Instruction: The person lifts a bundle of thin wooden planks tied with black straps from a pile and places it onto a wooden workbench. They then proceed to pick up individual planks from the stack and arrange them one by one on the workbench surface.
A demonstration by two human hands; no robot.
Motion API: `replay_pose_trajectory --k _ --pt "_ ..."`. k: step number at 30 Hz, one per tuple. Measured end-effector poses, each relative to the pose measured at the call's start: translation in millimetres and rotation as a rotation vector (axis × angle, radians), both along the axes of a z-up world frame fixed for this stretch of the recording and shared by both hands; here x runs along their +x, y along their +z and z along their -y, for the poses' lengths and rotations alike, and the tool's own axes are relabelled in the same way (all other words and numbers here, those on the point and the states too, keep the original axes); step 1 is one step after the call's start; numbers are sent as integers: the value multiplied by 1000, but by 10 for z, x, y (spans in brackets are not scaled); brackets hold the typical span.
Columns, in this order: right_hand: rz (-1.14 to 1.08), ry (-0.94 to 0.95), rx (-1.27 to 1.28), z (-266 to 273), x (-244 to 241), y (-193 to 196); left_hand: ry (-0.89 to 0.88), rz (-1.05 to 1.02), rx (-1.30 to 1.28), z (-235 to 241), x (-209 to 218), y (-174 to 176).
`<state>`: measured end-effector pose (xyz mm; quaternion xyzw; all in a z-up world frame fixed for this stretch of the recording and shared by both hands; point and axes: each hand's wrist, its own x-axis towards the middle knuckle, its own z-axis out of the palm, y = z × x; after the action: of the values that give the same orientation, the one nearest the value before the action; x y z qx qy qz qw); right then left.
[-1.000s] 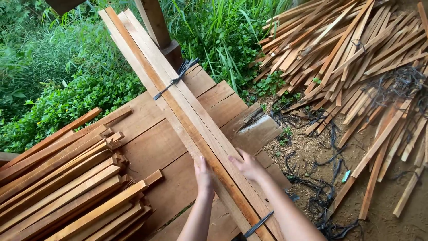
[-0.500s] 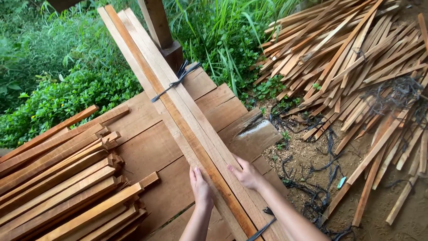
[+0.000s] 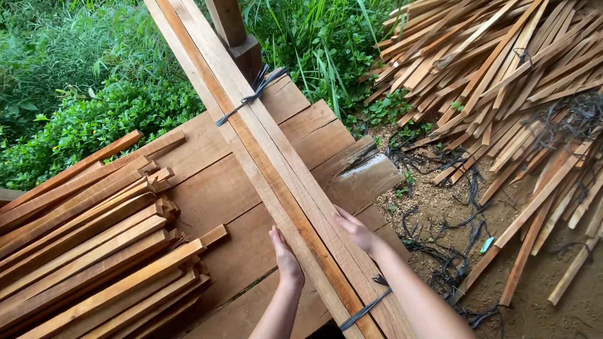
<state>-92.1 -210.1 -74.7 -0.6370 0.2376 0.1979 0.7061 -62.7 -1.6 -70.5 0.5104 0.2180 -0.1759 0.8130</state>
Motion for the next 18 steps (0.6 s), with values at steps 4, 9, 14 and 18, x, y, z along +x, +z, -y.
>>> replay_pose_trajectory --k 4,9,14,18 --pt "-37 36 54 57 -138 -120 -17 -210 -61 4 -362 59" --pt "0 54 196 45 -110 52 -35 -406 -282 167 -576 96" --pt "-9 90 316 6 -45 277 -55 -379 -274 185 -551 94" --pt "2 90 285 -11 -28 100 -80 -352 -243 126 -554 32"
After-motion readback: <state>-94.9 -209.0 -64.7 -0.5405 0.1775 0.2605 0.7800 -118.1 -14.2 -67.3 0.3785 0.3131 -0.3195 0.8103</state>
